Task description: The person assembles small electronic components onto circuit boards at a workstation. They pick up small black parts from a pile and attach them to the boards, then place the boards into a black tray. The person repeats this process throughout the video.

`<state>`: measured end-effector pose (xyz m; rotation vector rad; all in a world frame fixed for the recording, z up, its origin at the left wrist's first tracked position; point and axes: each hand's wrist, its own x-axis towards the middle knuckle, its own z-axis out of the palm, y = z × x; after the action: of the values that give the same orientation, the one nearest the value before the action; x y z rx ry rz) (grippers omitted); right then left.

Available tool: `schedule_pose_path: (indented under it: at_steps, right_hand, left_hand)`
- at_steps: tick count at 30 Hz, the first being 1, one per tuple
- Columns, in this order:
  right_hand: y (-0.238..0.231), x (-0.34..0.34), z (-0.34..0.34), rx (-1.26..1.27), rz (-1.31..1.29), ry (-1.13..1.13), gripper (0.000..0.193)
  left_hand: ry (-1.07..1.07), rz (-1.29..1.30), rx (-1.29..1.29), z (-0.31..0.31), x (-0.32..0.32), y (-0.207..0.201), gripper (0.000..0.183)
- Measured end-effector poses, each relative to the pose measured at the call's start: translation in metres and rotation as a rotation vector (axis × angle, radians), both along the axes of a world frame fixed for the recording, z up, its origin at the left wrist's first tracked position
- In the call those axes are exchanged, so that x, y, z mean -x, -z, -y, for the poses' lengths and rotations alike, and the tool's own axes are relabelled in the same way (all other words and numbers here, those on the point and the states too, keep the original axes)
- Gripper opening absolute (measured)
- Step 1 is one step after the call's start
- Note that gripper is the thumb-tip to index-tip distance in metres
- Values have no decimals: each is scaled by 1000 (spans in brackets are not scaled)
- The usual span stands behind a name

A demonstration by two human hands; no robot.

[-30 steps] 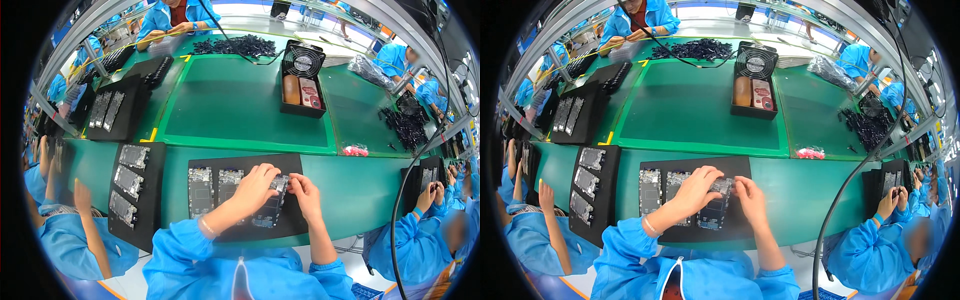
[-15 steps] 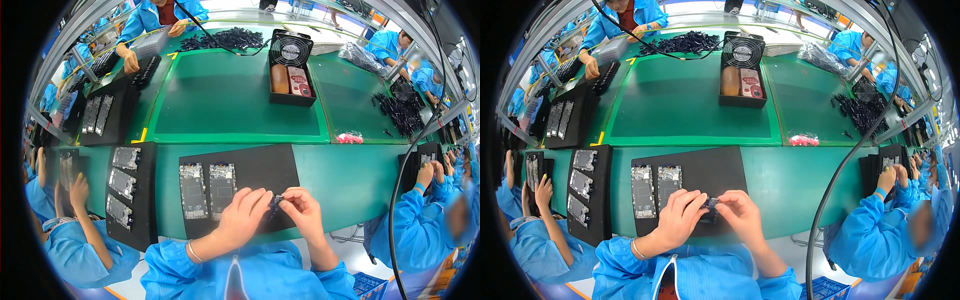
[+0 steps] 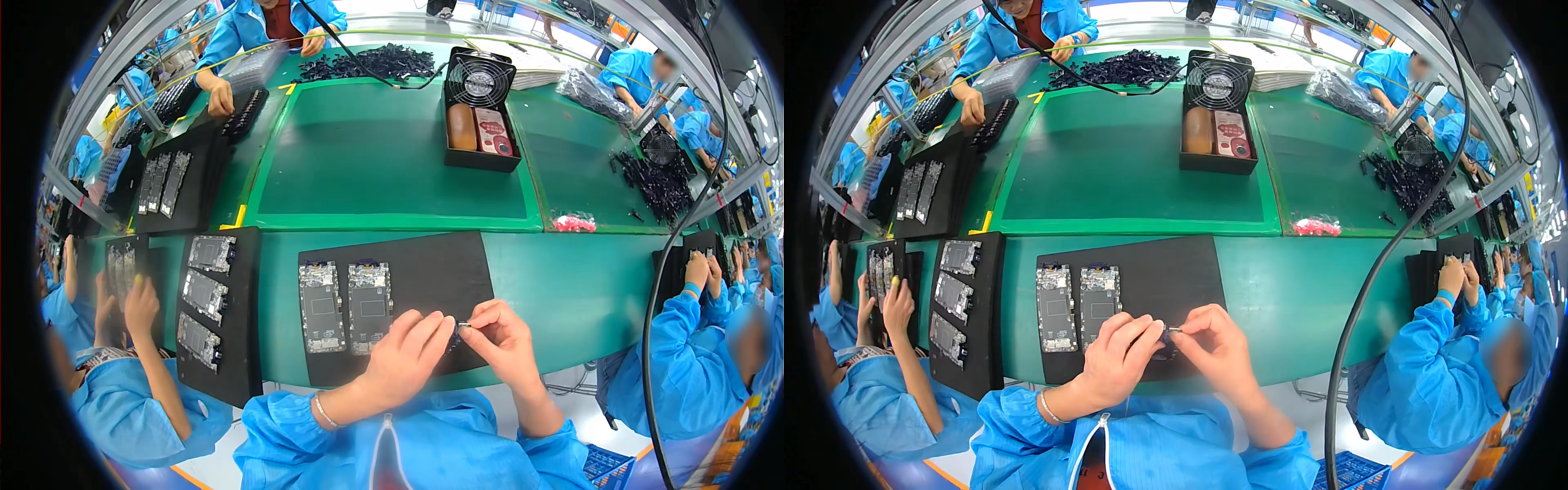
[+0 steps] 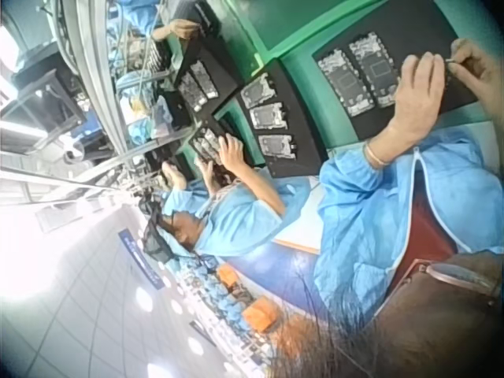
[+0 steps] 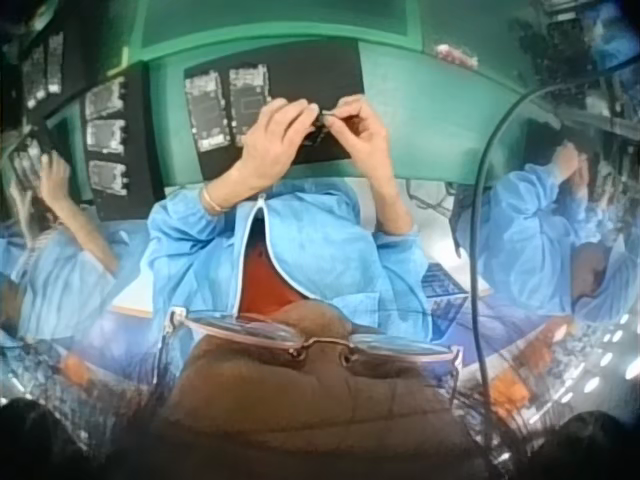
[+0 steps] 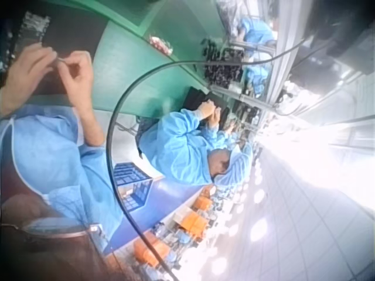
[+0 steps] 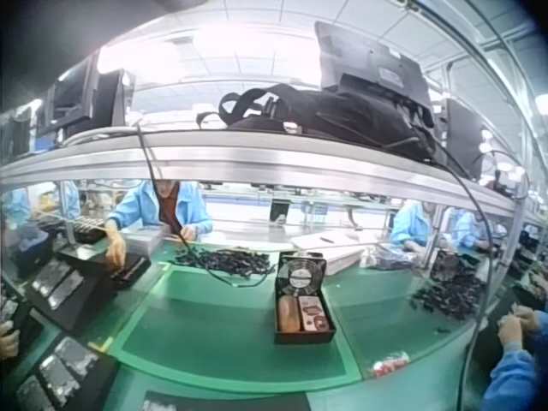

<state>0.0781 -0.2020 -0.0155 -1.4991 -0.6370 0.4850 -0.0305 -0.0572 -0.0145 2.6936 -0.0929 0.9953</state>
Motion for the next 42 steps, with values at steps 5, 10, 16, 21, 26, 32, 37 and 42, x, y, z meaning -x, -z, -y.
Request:
schedule_pose_path:
  at_steps: [5, 10, 16, 21, 26, 32, 37, 42]
  right_hand:
    - [-6, -1, -1, 48, 70, -28, 16]
    - [-9, -1, 1, 66, 53, -49, 16]
    - [-3, -10, 7, 13, 40, -181, 14]
    - [-16, -3, 3, 68, 80, -111, 15]
    - [-25, 2, 4, 119, 140, -112, 17]
    - [-29, 1, 5, 156, 167, -133, 17]
    - [-33, 0, 5, 186, 173, -150, 17]
    - [-30, -6, 6, 185, 106, -215, 17]
  left_hand:
    - [17, -7, 10, -2, 1, -4, 47]
    - [26, 9, 24, -2, 3, -1, 47]
    - [47, 32, 6, 1, 5, 0, 44]
    - [59, 37, 41, 1, 3, 0, 45]
    - [59, 5, 77, 0, 5, -1, 48]
    - [71, 6, 58, 1, 8, -1, 48]
    - [84, 30, 67, 2, 9, -2, 48]
    - [87, 54, 71, 2, 10, -1, 46]
